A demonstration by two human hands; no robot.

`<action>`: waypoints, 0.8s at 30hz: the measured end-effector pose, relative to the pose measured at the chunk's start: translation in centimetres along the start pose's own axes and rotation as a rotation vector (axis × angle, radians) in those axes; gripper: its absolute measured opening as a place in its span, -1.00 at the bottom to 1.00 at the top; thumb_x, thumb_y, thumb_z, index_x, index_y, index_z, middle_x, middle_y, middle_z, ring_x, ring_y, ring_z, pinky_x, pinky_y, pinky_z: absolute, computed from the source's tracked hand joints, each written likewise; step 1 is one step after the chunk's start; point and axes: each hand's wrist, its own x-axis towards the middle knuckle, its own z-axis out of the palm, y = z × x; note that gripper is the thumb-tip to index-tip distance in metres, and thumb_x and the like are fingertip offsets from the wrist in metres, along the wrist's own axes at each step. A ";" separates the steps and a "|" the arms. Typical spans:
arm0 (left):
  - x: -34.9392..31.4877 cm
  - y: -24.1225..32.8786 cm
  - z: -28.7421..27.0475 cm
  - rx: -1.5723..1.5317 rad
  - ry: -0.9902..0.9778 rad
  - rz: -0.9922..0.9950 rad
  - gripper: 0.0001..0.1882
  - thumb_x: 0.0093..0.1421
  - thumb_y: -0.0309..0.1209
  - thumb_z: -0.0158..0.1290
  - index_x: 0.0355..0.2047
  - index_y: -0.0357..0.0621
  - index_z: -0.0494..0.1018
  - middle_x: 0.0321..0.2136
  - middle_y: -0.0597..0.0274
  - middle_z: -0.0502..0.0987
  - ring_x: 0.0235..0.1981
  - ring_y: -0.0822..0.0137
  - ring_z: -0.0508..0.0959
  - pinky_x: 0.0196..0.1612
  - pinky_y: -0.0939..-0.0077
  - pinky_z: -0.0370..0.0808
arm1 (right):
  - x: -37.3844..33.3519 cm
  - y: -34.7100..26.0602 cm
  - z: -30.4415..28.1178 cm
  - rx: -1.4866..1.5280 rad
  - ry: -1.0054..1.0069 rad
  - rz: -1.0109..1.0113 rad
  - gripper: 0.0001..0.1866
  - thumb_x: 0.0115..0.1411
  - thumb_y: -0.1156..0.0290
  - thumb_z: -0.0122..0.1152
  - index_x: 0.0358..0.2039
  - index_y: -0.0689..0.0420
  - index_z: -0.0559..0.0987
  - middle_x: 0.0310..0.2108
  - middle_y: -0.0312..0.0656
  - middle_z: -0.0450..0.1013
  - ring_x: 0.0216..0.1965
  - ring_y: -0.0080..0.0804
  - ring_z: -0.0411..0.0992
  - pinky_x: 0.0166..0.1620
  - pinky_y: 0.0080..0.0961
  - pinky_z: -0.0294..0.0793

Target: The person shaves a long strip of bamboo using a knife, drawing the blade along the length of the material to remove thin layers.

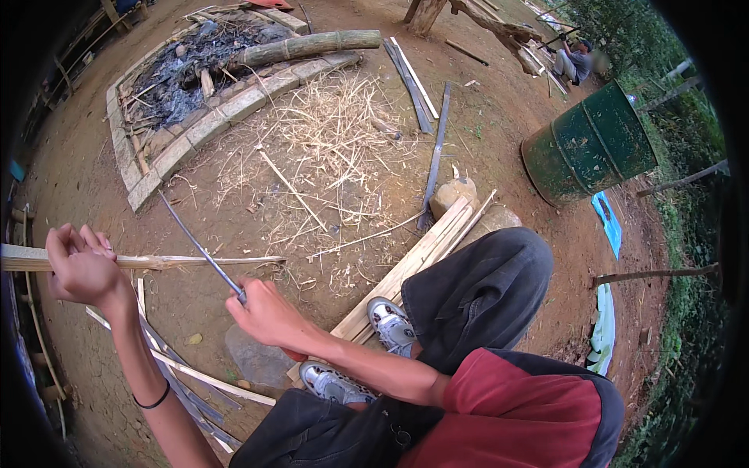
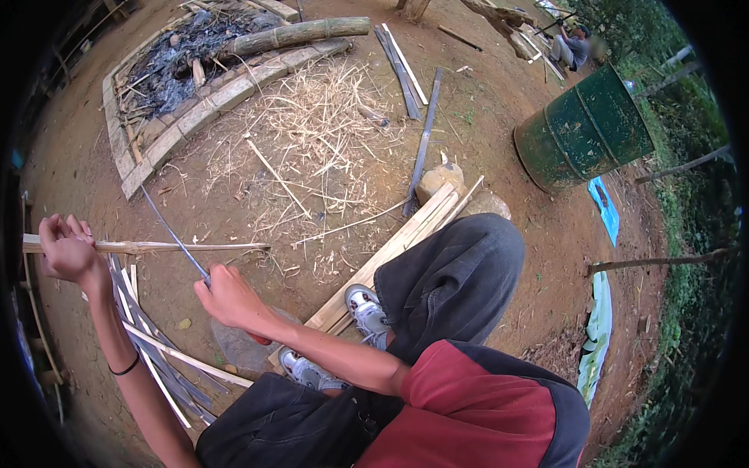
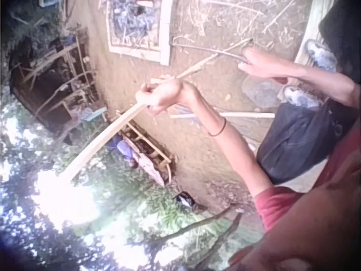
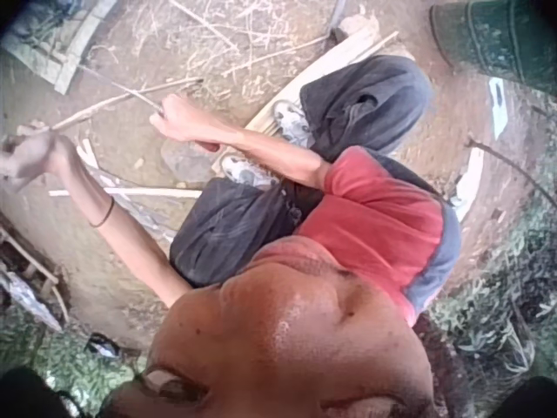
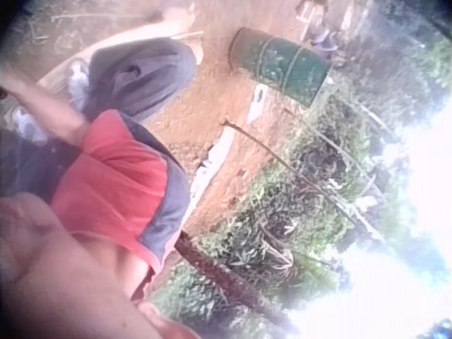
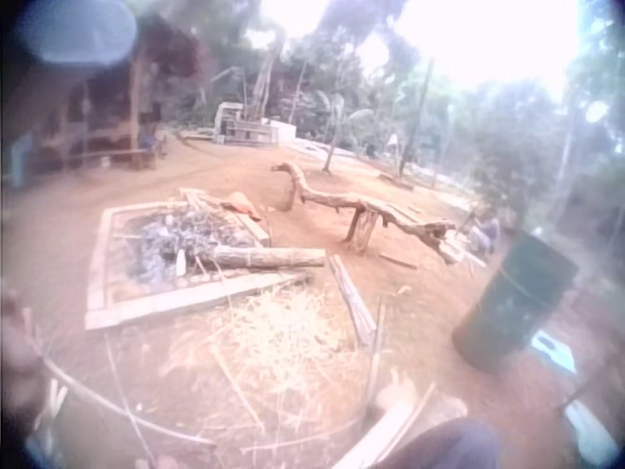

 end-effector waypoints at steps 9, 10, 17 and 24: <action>-1.8 1.4 2.6 0.119 -0.116 0.342 -0.79 0.24 -0.64 -0.16 -0.55 -0.46 0.32 -0.74 0.28 0.19 -0.84 0.50 0.23 -0.84 0.57 0.19 | -0.4 1.7 -0.6 -0.061 -0.035 0.112 -0.62 0.15 0.32 0.01 -0.63 0.42 0.42 -0.80 0.02 0.28 -0.72 -0.29 0.35 -0.56 -0.17 0.33; -1.9 1.6 2.8 0.121 -0.128 0.347 -0.78 0.24 -0.63 -0.16 -0.55 -0.47 0.32 -0.74 0.28 0.19 -0.84 0.50 0.23 -0.84 0.57 0.18 | 0.0 2.0 -0.7 -0.090 -0.041 0.102 -0.62 0.15 0.33 0.01 -0.63 0.42 0.41 -0.80 0.01 0.27 -0.72 -0.31 0.34 -0.56 -0.17 0.32; -2.5 2.2 2.4 0.320 -0.126 0.255 -0.87 0.22 -0.69 -0.32 -0.40 -0.33 0.23 -0.64 0.23 0.15 -0.76 0.42 0.15 -0.67 0.51 0.22 | -1.4 -0.8 -0.9 -0.027 -0.020 -0.010 -0.62 0.16 0.33 0.02 -0.63 0.44 0.42 -0.79 0.09 0.29 -0.67 -0.13 0.46 -0.50 -0.12 0.39; -2.8 1.6 2.8 0.089 -0.252 0.322 -0.88 0.23 -0.70 -0.26 -0.46 -0.38 0.23 -0.69 0.29 0.12 -0.78 0.46 0.17 -0.74 0.54 0.22 | 0.5 7.2 -2.1 0.032 -0.124 0.470 -0.61 0.18 0.34 0.00 -0.57 0.48 0.47 -0.68 0.29 0.42 -0.50 0.21 0.52 -0.38 -0.04 0.48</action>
